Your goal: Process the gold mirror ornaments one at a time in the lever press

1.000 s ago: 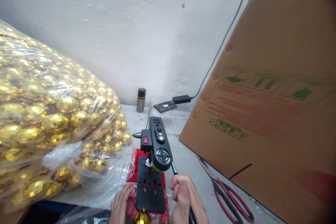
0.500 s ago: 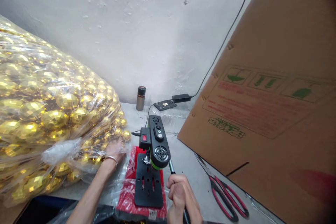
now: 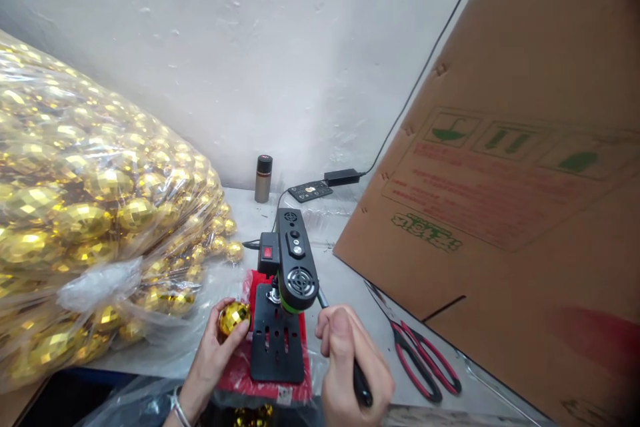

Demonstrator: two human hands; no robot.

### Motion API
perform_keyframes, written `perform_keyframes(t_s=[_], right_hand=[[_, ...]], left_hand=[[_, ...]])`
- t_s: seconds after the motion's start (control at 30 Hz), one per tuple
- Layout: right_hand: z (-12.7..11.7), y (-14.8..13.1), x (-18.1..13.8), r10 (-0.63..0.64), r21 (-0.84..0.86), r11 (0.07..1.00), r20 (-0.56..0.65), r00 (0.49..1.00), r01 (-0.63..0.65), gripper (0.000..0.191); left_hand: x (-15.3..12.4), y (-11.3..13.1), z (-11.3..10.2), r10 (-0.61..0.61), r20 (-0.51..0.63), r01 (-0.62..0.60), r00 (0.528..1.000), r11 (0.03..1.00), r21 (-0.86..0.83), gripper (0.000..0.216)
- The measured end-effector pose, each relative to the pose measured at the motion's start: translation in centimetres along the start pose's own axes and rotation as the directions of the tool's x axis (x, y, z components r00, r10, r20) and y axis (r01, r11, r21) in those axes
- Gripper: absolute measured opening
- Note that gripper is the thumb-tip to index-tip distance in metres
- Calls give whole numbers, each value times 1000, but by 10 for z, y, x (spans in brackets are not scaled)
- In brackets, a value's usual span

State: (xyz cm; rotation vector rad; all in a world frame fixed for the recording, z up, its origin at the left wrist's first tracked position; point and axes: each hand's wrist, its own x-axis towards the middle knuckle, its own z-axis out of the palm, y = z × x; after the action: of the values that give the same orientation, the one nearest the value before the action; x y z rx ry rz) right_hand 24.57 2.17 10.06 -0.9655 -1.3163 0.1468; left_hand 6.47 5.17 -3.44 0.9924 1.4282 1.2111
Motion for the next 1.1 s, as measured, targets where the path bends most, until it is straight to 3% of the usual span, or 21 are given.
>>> perform_keyframes(t_s=[0.07, 0.3, 0.5, 0.6, 0.73, 0.93, 1.1], right_hand=[[-1, 1, -1, -11, -4, 1000, 6, 1000, 11, 35], [-1, 1, -4, -11, 7, 1000, 1, 1000, 11, 33], [-2, 3, -8, -36, 7, 999, 0, 999, 36, 32], [1, -2, -9, 15, 10, 1000, -28, 999, -14, 33], [6, -10, -11, 119, 23, 993, -88, 989, -117, 35], [7, -12, -12, 157, 34, 987, -105, 982, -154, 35], [8, -14, -12, 164, 3, 986, -137, 977, -165, 35]], left_hand=[[1, -8, 9, 64, -28, -61, 998, 992, 110, 74], [-7, -25, 32, 286, 122, -310, 950, 836, 454, 58], [0, -34, 43, 418, 263, -494, 870, 725, 480, 50], [3, -31, 45, 407, 314, -513, 858, 708, 485, 46], [3, -21, 46, 335, 346, -476, 876, 715, 513, 44], [9, -9, 54, 277, 399, -476, 874, 655, 587, 43], [14, -14, 63, 289, 384, -476, 877, 628, 615, 47]])
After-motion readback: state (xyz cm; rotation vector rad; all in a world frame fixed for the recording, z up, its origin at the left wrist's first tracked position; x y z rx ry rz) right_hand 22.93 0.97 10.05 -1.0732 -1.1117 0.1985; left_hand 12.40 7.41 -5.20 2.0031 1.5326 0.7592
